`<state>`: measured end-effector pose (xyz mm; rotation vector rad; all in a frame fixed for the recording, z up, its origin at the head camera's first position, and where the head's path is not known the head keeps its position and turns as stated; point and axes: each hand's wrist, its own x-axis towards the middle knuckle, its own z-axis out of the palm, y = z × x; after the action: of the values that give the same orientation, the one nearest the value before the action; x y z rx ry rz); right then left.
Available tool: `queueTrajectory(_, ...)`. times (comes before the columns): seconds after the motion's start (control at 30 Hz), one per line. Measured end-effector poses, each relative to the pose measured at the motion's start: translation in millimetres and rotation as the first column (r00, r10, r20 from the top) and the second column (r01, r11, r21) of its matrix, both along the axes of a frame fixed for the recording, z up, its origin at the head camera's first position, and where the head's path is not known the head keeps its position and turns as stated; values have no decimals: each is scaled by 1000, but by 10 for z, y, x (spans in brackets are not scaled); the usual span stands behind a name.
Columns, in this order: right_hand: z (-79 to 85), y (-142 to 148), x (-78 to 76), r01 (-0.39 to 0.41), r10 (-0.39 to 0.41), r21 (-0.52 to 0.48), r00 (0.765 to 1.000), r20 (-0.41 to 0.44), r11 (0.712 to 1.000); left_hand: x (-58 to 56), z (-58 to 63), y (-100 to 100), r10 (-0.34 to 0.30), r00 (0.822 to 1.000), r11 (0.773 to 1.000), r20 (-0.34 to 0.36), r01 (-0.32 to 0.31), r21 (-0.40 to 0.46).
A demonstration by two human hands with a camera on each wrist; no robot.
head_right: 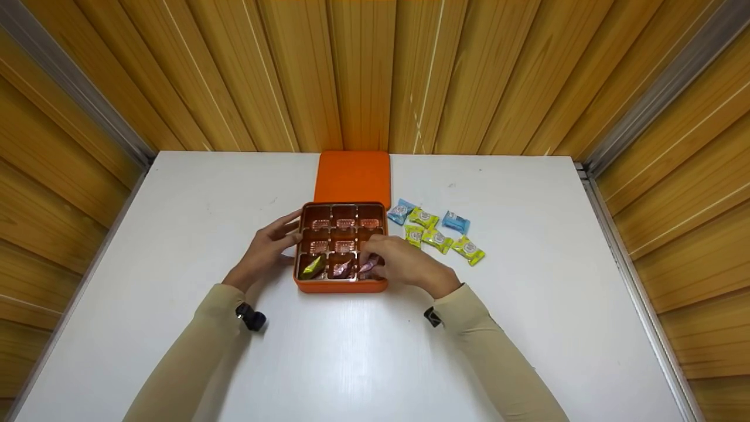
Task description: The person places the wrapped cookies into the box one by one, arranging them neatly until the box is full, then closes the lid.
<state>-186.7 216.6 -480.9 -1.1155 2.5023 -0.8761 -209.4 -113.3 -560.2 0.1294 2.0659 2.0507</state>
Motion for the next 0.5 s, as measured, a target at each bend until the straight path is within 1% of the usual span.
queueTrajectory(0.37,-7,-11,9,2,-1,19,1000,-4,1000,2,8,7,10,1000,1000,-2,-10,0)
queueTrajectory(0.5,-23,-7,12,-1,1,11,1000,-11,1000,7,13,6,9,1000,1000,4,-9,3)
